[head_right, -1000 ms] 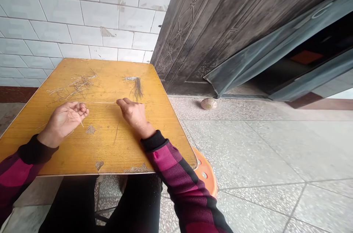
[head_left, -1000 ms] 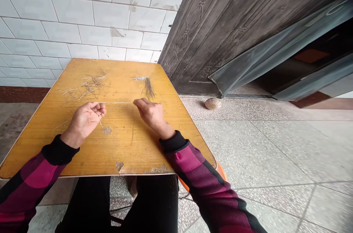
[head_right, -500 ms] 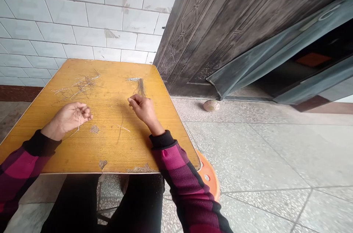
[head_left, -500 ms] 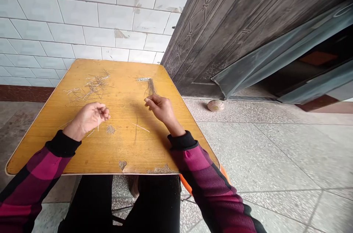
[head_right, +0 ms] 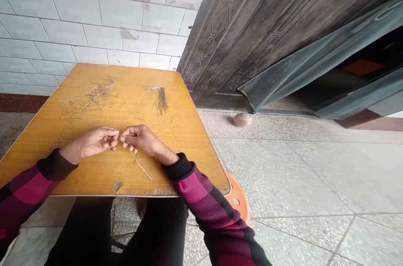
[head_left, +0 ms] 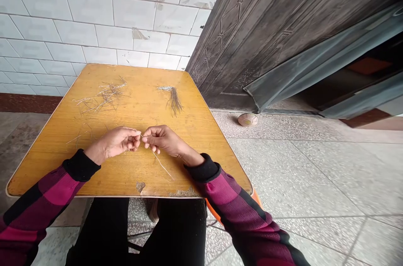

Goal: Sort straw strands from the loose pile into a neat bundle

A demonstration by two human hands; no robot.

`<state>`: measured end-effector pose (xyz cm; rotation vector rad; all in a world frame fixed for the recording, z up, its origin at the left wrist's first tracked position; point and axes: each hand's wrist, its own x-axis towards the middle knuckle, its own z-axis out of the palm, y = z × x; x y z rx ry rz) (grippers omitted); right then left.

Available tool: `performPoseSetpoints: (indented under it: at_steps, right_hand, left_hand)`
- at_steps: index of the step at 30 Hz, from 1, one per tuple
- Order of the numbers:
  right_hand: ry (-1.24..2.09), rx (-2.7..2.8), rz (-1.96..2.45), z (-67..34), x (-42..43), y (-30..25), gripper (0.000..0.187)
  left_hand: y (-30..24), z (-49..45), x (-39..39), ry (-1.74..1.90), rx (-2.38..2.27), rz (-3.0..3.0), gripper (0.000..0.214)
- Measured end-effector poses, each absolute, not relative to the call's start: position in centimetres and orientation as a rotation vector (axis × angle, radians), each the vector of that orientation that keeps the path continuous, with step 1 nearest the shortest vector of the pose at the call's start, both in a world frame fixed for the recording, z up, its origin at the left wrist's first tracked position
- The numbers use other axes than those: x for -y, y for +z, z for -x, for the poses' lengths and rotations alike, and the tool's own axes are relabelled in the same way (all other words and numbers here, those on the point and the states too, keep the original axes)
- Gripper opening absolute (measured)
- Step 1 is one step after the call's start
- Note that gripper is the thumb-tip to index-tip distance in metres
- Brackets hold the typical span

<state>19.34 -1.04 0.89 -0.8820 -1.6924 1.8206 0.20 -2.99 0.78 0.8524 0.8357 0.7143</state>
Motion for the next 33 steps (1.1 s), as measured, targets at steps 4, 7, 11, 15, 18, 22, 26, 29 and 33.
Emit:
performPoseSetpoints:
  at_steps: [4, 7, 11, 15, 18, 22, 26, 29, 33]
  right_hand:
    - [1.819, 1.774, 0.861, -19.6, 1.2, 1.3, 0.033]
    - [1.811, 1.864, 0.876, -19.8, 1.3, 1.6, 0.03]
    - [1.815, 1.872, 0.873, -20.0, 1.3, 1.6, 0.027]
    - [1.849, 1.71, 0.877, -19.9, 0.9, 0.9, 0.028]
    - [1.865, 1.56, 0.887, -19.8, 0.4, 0.4, 0.031]
    - [1.869, 1.413, 0.916, -19.8, 0.1, 0.3, 0.03]
    - [1.883, 1.325, 0.943, -19.7, 0.1, 0.4, 0.027]
    - [1.917, 1.298, 0.938, -19.6, 0.2, 0.3, 0.027]
    - [1.863, 1.316, 0.97, -19.8, -0.1, 0.4, 0.024]
  left_hand:
    - [1.3, -0.1, 3.1, 0.661, -0.871, -0.916, 0.024]
    - [1.4, 0.0, 3.1, 0.618, -0.899, -0.948, 0.023]
    - [1.4, 0.1, 3.0, 0.598, -0.891, -0.959, 0.024]
    - [1.6, 0.5, 2.8, 0.676, -0.884, -0.915, 0.021]
    - [1.8, 1.2, 2.7, 0.749, -0.911, -0.915, 0.017]
    - [2.0, 1.8, 2.6, 0.899, -0.968, -1.012, 0.013]
    - [2.1, 1.7, 2.7, 0.933, -0.996, -1.094, 0.016]
    - [2.1, 1.5, 2.7, 0.967, -1.024, -1.117, 0.018]
    - [1.9, 1.4, 2.6, 1.005, -1.094, -1.119, 0.02]
